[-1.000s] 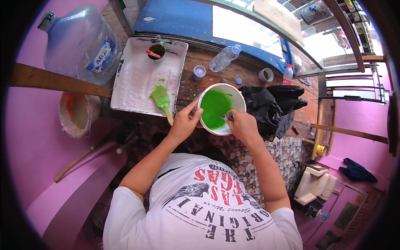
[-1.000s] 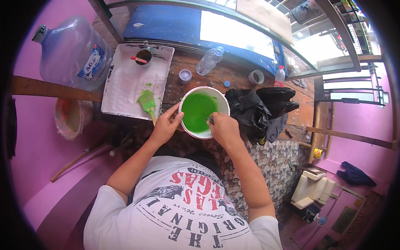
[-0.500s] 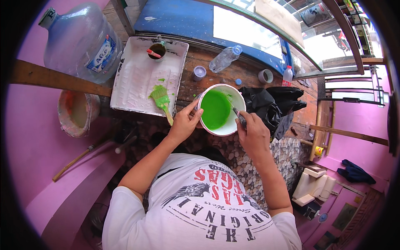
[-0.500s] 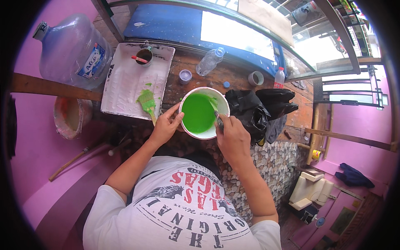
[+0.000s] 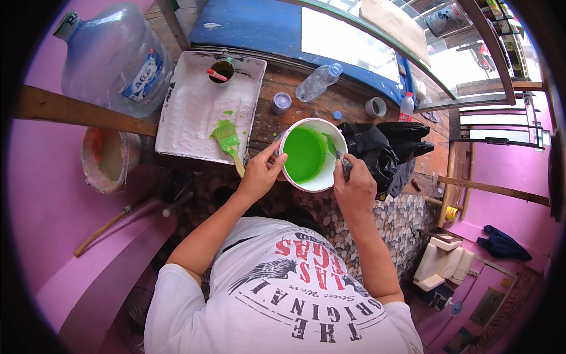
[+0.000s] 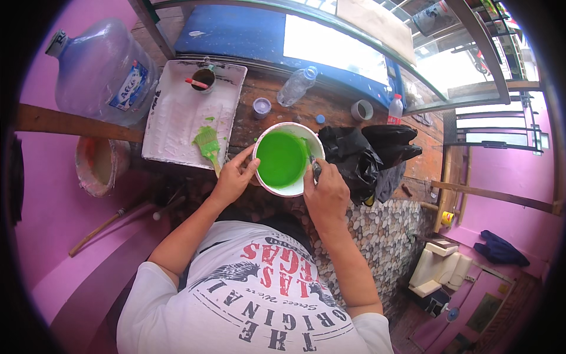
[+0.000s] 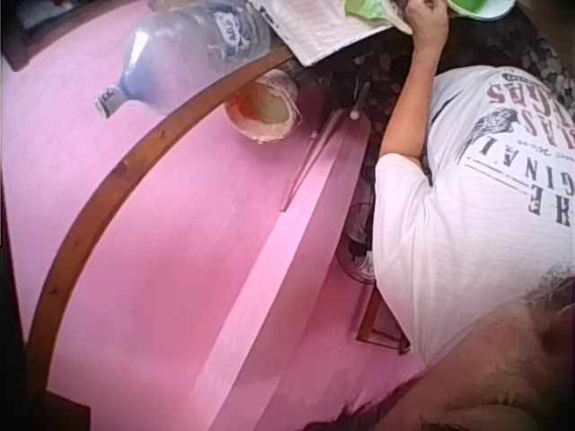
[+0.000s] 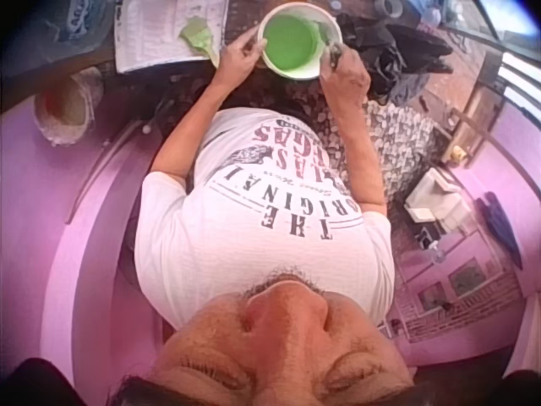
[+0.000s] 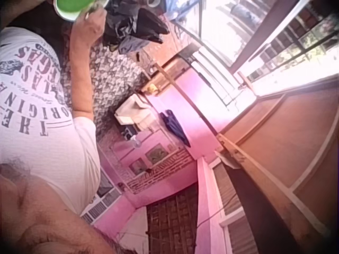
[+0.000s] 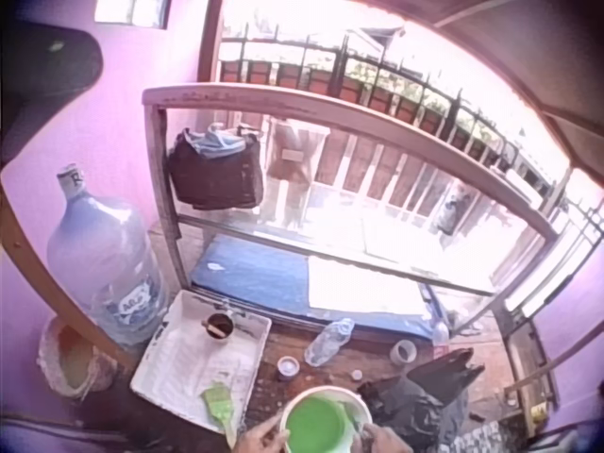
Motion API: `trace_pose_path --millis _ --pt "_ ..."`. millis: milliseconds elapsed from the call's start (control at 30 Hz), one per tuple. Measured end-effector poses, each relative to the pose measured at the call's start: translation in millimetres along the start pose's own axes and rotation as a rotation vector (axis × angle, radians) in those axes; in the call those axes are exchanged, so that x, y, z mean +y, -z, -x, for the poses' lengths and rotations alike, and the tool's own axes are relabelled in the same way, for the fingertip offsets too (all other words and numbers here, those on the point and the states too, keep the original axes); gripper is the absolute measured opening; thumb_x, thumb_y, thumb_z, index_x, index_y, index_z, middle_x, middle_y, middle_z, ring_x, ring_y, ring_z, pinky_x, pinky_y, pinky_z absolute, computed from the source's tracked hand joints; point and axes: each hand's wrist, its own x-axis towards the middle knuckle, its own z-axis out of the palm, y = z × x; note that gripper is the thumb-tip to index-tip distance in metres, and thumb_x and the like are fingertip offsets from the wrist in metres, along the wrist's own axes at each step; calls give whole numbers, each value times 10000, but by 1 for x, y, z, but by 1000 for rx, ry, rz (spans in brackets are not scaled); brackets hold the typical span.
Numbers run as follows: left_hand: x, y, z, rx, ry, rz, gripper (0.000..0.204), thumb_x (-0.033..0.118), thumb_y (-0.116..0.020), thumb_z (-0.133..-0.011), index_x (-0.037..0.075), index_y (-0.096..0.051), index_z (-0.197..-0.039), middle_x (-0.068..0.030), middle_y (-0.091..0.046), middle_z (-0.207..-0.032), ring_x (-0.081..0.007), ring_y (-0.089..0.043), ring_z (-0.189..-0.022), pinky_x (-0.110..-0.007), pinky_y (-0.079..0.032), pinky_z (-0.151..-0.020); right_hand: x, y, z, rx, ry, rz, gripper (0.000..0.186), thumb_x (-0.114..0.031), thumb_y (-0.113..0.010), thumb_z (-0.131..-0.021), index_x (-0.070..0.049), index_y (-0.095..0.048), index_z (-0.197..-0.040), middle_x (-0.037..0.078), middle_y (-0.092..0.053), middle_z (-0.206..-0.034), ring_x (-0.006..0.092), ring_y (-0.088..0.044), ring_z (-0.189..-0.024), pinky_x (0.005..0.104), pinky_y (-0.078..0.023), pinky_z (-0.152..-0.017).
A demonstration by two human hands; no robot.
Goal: The person mixes green liquid paint in a white bucket by stirring it with a brush, adds water from a plastic bottle, and then continues stirring.
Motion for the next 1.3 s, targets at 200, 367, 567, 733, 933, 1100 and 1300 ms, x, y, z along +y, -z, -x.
trace_pose_path --millis 200,367,567,733,933,1100,1300 --pt "9 -1 2 -12 32 63 515 202 -629 -1078 11 -490 -1536 -97 -702 -1106 -107 -708 -853 -274 -624 -713 4 -19 4 -15 23 60 258 -182 -714 -953 -9 -681 -1142 139 -676 -933 333 -700 -820 421 -562 -701" --pt "2 0 1 -10 17 36 517 192 -624 -1079 13 -480 -1542 -97 -695 -1103 -119 -718 -864 -281 -635 -710 -4 3 1 -36 8 46 249 -163 -726 -938 -23 -688 -1140 122 -658 -910 318 -690 -826 425 -560 -706" --pt "4 0 -3 -43 27 54 515 183 -620 -1079 9 -476 -1542 -86 -685 -1073 -134 -725 -874 -300 -654 -718 26 -46 -13 -142 49 45 254 -163 -744 -903 -65 -718 -1136 114 -690 -968 301 -706 -895 425 -576 -740" --pt "-1 1 -4 -49 36 70 518 179 -621 -1078 7 -472 -1542 -106 -696 -1109 -148 -734 -863 -306 -659 -726 22 -72 -27 -250 201 -7 310 -130 -735 -862 -70 -724 -1166 104 -697 -989 298 -703 -945 437 -570 -809" --pt "-8 1 -3 -35 25 37 520 180 -625 -1076 8 -472 -1543 -109 -711 -1096 -146 -734 -848 -308 -659 -724 -1 -64 -27 -469 189 -190 274 -162 -733 -900 -52 -735 -1150 129 -712 -1001 332 -703 -970 458 -561 -834" --pt "-10 2 -4 -34 20 22 518 180 -629 -1074 9 -479 -1539 -106 -714 -1109 -139 -733 -848 -307 -658 -716 -1 -45 -19 -645 115 -208 279 -233 -733 -920 -32 -739 -1114 171 -735 -1034 379 -712 -974 480 -557 -858" --pt "-6 1 -3 -24 14 6 522 186 -632 -1073 9 -480 -1539 -116 -714 -1167 -133 -733 -849 -298 -655 -710 15 -32 -19 -658 11 -2 261 -246 -709 -928 -25 -734 -1063 185 -744 -1010 396 -727 -915 499 -569 -821"
